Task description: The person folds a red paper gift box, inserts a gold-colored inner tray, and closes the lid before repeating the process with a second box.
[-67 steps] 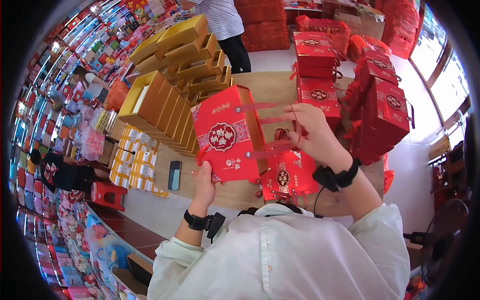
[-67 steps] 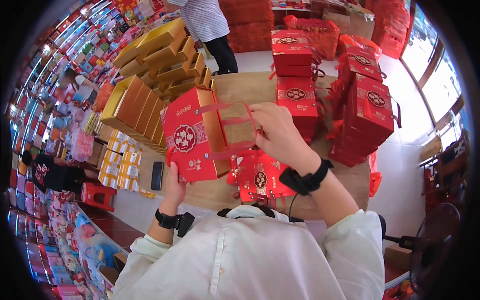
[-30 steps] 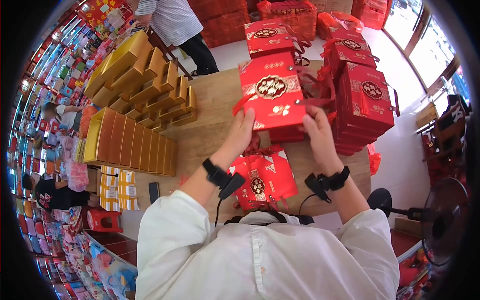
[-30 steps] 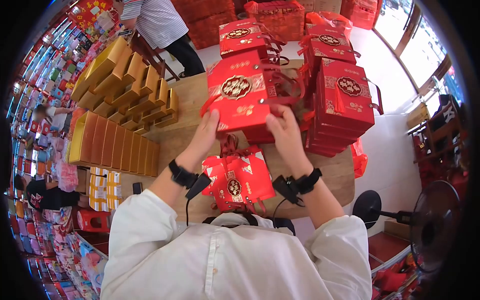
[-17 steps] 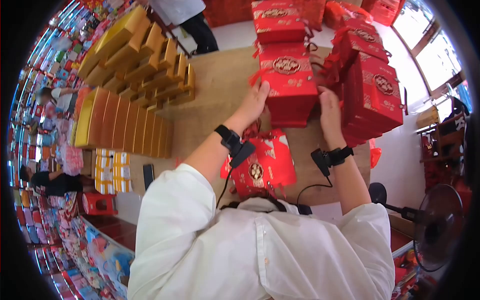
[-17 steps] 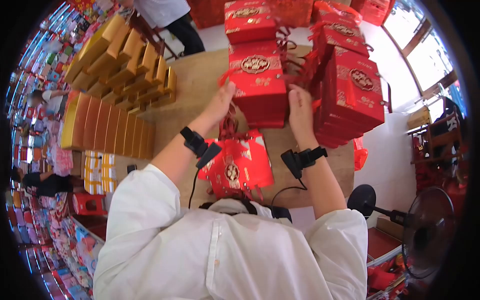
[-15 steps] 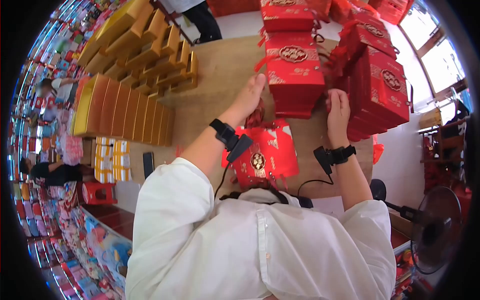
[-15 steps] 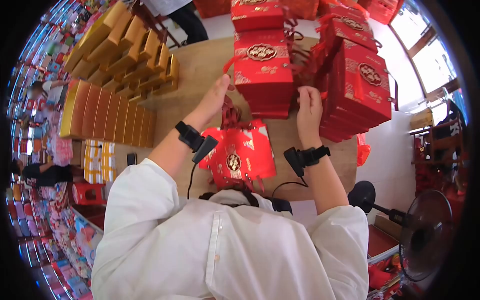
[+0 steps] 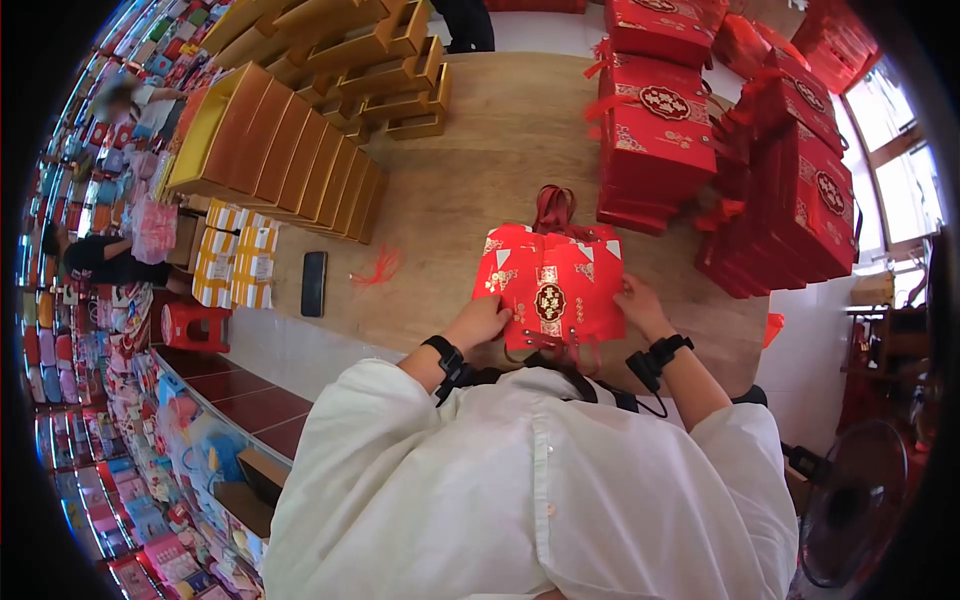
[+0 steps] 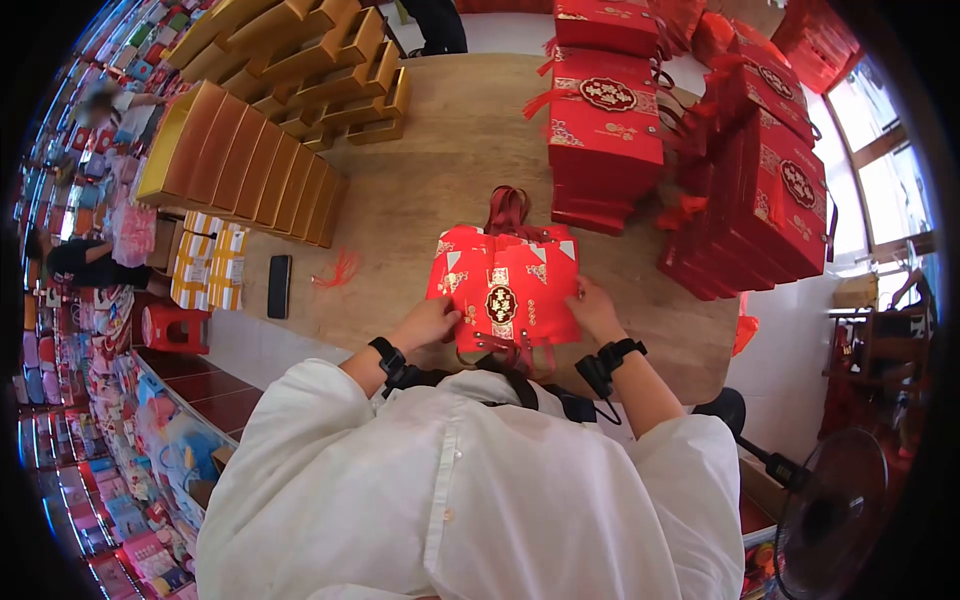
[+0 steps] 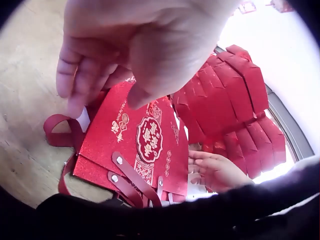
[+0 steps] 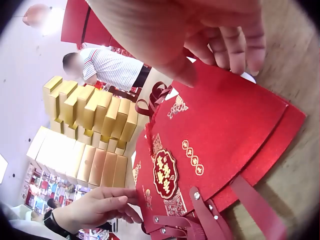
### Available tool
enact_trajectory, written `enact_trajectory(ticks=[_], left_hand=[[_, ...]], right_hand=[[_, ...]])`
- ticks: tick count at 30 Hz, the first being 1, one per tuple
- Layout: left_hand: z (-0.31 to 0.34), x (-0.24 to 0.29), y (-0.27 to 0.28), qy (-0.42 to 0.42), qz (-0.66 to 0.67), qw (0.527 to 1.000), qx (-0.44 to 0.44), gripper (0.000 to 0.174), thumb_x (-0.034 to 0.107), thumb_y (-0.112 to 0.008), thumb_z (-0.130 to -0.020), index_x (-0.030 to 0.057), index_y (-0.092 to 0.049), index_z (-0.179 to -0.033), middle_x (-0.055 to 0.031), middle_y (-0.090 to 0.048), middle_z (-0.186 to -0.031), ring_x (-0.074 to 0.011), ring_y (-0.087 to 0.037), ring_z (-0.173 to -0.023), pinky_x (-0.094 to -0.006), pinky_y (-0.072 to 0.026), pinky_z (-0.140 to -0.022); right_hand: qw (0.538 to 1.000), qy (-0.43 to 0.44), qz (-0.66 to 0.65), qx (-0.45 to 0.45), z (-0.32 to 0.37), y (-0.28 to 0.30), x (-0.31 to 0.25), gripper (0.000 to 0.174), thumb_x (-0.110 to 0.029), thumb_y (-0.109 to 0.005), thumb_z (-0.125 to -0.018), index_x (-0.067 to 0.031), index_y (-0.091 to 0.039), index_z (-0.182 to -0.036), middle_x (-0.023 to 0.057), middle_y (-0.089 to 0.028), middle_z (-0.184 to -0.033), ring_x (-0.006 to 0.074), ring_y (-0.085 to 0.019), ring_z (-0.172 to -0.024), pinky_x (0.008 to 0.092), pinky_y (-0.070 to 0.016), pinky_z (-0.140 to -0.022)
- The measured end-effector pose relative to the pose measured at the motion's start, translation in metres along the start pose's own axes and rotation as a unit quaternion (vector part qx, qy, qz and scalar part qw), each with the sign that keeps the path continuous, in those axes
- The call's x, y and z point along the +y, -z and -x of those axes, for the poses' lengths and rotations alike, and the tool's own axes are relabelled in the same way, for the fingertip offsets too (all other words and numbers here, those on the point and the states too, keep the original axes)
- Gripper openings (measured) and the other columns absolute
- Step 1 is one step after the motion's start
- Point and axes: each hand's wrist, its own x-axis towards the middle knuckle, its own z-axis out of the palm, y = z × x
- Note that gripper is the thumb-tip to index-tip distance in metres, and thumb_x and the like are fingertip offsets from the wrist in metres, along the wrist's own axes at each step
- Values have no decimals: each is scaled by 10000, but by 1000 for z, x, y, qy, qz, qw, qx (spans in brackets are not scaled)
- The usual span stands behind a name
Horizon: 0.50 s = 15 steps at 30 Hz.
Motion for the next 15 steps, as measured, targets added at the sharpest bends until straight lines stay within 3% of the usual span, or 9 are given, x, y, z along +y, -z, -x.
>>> enact_trajectory(ticks=[3, 6, 8, 10, 11, 12, 13, 14, 15], left_hand=[[10, 14, 7, -11, -47, 999, 14, 349, 270, -521, -834, -55, -578, -951, -247, -619, -878, -384, -597, -837, -432, -476, -749], [23, 34, 21, -9, -69, 997, 27, 350, 248, -532, -837, -49, -550, -1022, -237, -613, -946, -366, -595, -880, -420, -475, -776], [24, 34, 20, -2, -63, 997, 41, 365, 230, -541, -841, -41, -531, -1086, -233, -606, -998, -348, -594, -918, -406, -473, -803], [19, 29, 16, -133, 259, 953, 87, 306, 158, -517, -886, -6, -501, -1145, -149, -615, -1006, -219, -595, -908, -346, -475, -790], [16, 28, 15, -138, 259, 952, 87, 306, 158, -517, -886, -6, -501, -1145, -149, -615, -1006, -219, -595, -908, -346, -475, -790], [20, 34, 22, -140, 359, 922, 21, 306, 128, -494, -903, 2, -483, -1182, -105, -601, -1040, -173, -569, -939, -321, -463, -819], [25, 42, 31, -141, 453, 879, -48, 313, 98, -471, -919, 10, -465, -1219, -61, -588, -1073, -128, -542, -971, -297, -450, -848], [31, 51, 41, -149, 450, 879, -50, 313, 98, -471, -919, 10, -465, -1219, -61, -588, -1073, -128, -542, -971, -297, -450, -848], [39, 60, 54, -163, 442, 879, -69, 309, 96, -459, -926, 17, -464, -1224, -46, -578, -1103, -121, -535, -993, -290, -441, -867]], right_hand=[[1000, 13, 7, 1, 3, -2, -1, 548, -222, -608, -724, -1, -486, -1211, 187, -612, -981, 309, -592, -883, 350, -473, -782], [999, 4, 24, 21, 5, -5, 0, 504, -202, -606, -738, 11, -495, -1182, 179, -610, -954, 280, -597, -859, 339, -475, -758], [992, 1, -109, 62, 3, -9, 7, 440, -210, -608, -789, 9, -489, -1152, 145, -611, -934, 224, -597, -845, 325, -478, -739], [984, 0, -152, 98, 3, -5, -3, 409, -226, -606, -814, -6, -487, -1137, 121, -607, -939, 199, -593, -846, 318, -475, -745], [972, -2, -195, 135, 2, -1, -8, 379, -242, -604, -838, -22, -485, -1123, 97, -603, -944, 175, -590, -846, 310, -473, -751], [971, 0, -194, 141, 6, 8, -28, 379, -242, -604, -838, -22, -485, -1123, 97, -603, -944, 175, -590, -846, 310, -473, -751], [937, -14, -329, 115, 13, 20, -63, 387, -273, -603, -845, -42, -478, -1129, 81, -592, -965, 169, -579, -872, 311, -464, -777], [884, -26, -458, 86, 19, 32, -94, 396, -305, -603, -851, -63, -472, -1136, 65, -581, -986, 164, -568, -898, 311, -455, -803], [883, -21, -459, 93, 26, 41, -122, 396, -305, -603, -851, -63, -472, -1136, 65, -581, -986, 164, -568, -898, 311, -455, -803]])
